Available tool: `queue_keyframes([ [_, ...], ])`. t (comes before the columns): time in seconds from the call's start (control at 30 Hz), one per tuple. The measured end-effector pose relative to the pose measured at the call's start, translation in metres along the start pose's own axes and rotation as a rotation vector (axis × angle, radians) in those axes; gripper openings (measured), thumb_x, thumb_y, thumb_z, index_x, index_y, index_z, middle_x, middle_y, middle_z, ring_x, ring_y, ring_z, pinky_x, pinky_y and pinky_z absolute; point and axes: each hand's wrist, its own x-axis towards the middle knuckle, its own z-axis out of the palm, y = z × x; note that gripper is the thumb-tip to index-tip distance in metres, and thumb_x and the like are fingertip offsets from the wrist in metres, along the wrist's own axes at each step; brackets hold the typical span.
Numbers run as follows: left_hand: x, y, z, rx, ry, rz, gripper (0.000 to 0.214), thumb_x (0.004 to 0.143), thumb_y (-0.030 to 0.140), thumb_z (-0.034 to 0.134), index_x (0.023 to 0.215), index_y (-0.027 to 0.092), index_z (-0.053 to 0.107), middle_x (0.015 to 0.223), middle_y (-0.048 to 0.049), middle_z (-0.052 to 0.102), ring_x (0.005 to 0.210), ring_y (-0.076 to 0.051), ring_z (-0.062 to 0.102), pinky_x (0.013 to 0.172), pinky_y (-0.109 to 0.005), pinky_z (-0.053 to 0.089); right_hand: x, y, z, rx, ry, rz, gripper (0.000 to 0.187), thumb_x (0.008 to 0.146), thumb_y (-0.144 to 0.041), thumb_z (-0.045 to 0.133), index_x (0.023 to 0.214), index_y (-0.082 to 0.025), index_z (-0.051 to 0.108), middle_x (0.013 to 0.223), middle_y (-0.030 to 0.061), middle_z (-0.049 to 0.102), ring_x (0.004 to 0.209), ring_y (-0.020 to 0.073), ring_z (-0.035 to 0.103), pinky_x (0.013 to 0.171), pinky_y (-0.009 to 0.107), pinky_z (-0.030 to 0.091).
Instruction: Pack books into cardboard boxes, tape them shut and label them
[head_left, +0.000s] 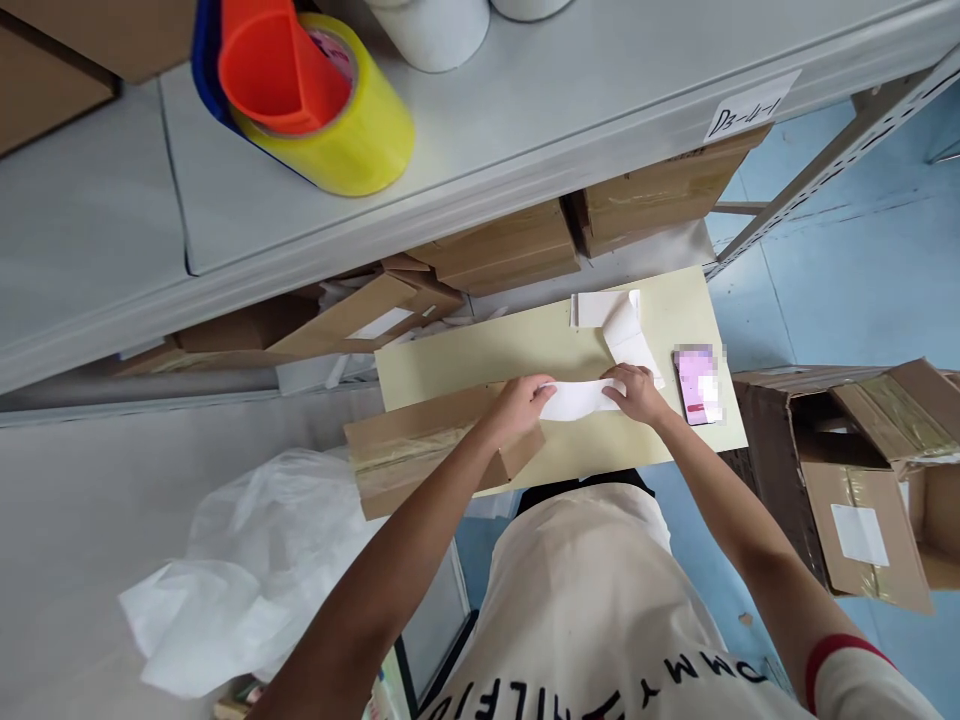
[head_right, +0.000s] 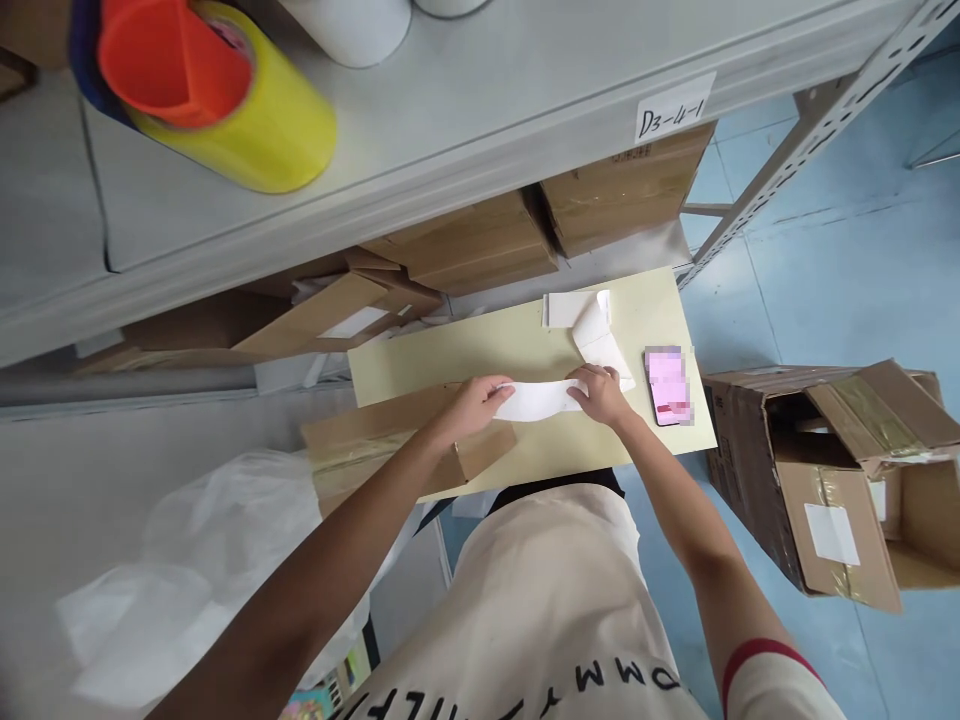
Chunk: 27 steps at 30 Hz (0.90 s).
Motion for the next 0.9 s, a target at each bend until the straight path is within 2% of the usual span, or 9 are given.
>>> queue_keyframes([
  [0.1,-0.007,0.018,-0.009,0.251,0.276,0.031,0.029,0.093,0.028,0.049,0.111,0.018,0.070,0.120,-0.0130,0.069,0.114,-0.031,0.062,0.099,-0.043,0.045,0.007,-0.010,-0.002,-0.066,-0.060,-0.005,0.019,0.093,-0.026,0.052,0.092,-0.024,0.071,0.095,0.0078,0.074,0.095,0.0286,0.065,0.101,0.057,0.033],
  [0.13,-0.008,0.025,-0.007,0.318,0.317,0.096,0.031,0.092,0.028,0.052,0.118,0.019,0.067,0.133,-0.0137,0.063,0.126,-0.032,0.054,0.107,-0.046,0.038,0.006,-0.014,-0.002,-0.080,-0.054,-0.015,0.019,0.094,-0.026,0.052,0.091,-0.024,0.071,0.093,0.0075,0.074,0.094,0.0283,0.065,0.100,0.057,0.032],
  [0.2,-0.006,0.037,0.005,0.397,0.254,0.258,0.035,0.091,0.029,0.058,0.124,0.022,0.064,0.141,-0.0117,0.057,0.137,-0.032,0.045,0.117,-0.049,0.025,0.003,-0.020,-0.002,-0.090,-0.043,-0.050,0.021,0.095,-0.029,0.052,0.091,-0.025,0.071,0.092,0.0071,0.075,0.092,0.0272,0.066,0.100,0.054,0.031],
  [0.27,0.001,0.044,0.020,0.429,0.112,0.338,0.024,0.092,0.027,0.057,0.113,0.025,0.069,0.122,-0.0094,0.069,0.127,-0.030,0.054,0.119,-0.053,0.017,-0.001,-0.023,-0.002,-0.082,-0.030,-0.076,0.024,0.097,-0.034,0.051,0.091,-0.025,0.073,0.092,0.0068,0.075,0.091,0.0260,0.066,0.099,0.052,0.032],
  [0.37,0.015,0.044,0.036,0.434,0.023,0.287,0.024,0.096,0.022,0.050,0.086,0.024,0.072,0.087,-0.0046,0.075,0.099,-0.025,0.066,0.116,-0.055,0.018,-0.003,-0.021,-0.001,-0.033,-0.006,-0.082,0.027,0.097,-0.039,0.052,0.090,-0.025,0.075,0.090,0.0068,0.077,0.086,0.0246,0.068,0.096,0.047,0.036],
  [0.5,0.029,0.038,0.037,0.295,-0.010,0.204,0.027,0.097,0.025,0.049,0.083,0.023,0.072,0.086,-0.0026,0.076,0.086,-0.021,0.068,0.104,-0.043,0.035,-0.003,-0.014,-0.004,0.091,0.042,-0.108,0.029,0.095,-0.040,0.055,0.082,-0.025,0.075,0.084,0.0053,0.077,0.078,0.0229,0.070,0.089,0.041,0.043],
  [0.6,0.033,0.036,0.029,0.221,-0.033,0.177,0.029,0.097,0.027,0.047,0.084,0.022,0.072,0.085,-0.0035,0.077,0.080,-0.020,0.067,0.088,-0.035,0.041,-0.005,-0.009,-0.009,0.157,0.043,-0.126,0.014,0.089,-0.034,0.064,0.094,-0.025,0.074,0.093,0.0042,0.077,0.085,0.0244,0.071,0.086,0.038,0.047],
  [0.73,0.037,0.036,0.018,0.282,0.040,0.211,0.027,0.097,0.025,0.048,0.085,0.022,0.072,0.090,-0.0044,0.078,0.083,-0.020,0.068,0.088,-0.034,0.040,-0.004,0.000,-0.015,0.055,-0.039,-0.065,0.041,0.081,-0.015,0.063,0.121,-0.026,0.063,0.100,0.0032,0.076,0.088,0.0254,0.070,0.083,0.037,0.048],
  [0.9,0.041,0.031,0.003,0.280,0.261,0.150,0.023,0.095,0.023,0.051,0.086,0.022,0.072,0.093,-0.0051,0.078,0.087,-0.021,0.068,0.094,-0.037,0.039,0.004,0.012,-0.017,-0.168,-0.084,0.054,0.047,0.079,-0.007,0.062,0.123,-0.024,0.060,0.087,0.0039,0.075,0.085,0.0267,0.070,0.095,0.048,0.042],
])
